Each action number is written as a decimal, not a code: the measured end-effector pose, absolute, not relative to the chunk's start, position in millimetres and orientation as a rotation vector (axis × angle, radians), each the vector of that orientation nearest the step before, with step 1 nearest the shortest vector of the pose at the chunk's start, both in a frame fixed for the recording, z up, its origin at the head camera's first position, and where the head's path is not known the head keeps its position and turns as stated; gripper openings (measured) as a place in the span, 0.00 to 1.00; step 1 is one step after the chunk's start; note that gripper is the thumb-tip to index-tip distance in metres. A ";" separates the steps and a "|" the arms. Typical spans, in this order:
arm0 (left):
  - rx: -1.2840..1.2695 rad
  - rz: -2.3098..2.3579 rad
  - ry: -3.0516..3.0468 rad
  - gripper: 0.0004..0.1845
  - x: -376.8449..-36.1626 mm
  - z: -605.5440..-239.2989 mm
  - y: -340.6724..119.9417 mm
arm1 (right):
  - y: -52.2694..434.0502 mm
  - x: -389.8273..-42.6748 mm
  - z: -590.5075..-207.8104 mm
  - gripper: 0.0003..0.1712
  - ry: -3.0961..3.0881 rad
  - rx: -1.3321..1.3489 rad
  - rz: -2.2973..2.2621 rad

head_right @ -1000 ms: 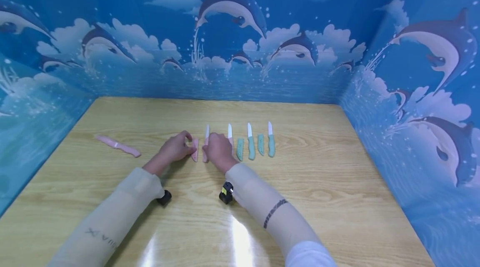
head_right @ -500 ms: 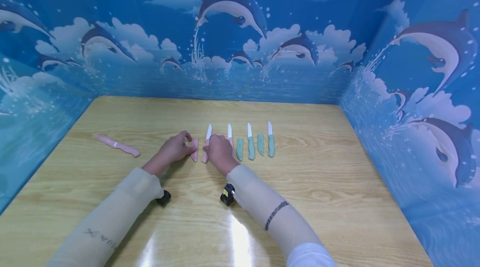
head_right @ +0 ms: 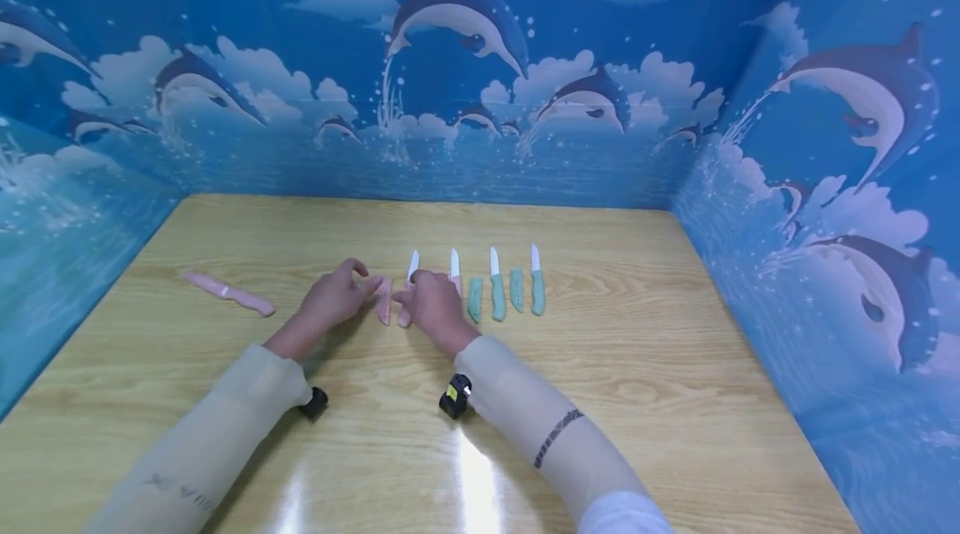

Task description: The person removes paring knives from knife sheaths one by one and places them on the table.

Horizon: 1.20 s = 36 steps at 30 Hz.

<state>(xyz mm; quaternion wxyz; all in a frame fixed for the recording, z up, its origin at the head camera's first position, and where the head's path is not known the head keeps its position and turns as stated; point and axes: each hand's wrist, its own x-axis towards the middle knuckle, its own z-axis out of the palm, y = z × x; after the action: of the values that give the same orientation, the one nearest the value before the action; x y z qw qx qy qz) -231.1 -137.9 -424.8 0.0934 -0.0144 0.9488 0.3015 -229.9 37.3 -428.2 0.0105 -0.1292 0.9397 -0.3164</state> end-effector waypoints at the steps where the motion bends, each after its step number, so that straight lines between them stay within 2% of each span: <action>1: -0.039 0.896 2.819 0.29 -230.2 -424.1 -140.1 | 35.1 -227.7 -427.5 0.25 2.931 -0.422 -0.985; 9: -0.026 0.919 2.800 0.27 -223.8 -418.2 -170.6 | 3.7 -212.1 -419.9 0.24 2.868 -0.585 -1.044; 15: 0.050 0.963 2.767 0.28 -229.5 -417.9 -185.7 | -12.5 -204.2 -415.5 0.23 2.887 -0.579 -1.032; 20: 0.049 0.965 2.765 0.27 -228.1 -414.9 -215.6 | -35.4 -197.8 -416.7 0.24 2.823 -0.637 -1.008; 27: -0.005 1.023 2.797 0.29 -228.0 -415.1 -252.5 | -57.9 -194.7 -424.8 0.24 2.846 -0.614 -0.955; 36: -0.096 1.077 2.955 0.27 -228.9 -425.0 -270.1 | -70.0 -195.6 -430.5 0.23 2.815 -0.573 -0.956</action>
<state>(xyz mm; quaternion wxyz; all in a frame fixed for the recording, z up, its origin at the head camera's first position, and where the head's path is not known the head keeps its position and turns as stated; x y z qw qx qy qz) -228.9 -270.1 -425.0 -0.0023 -0.0306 0.9391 0.3424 -195.6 -70.0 -430.5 0.0571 -0.1890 0.9282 -0.3153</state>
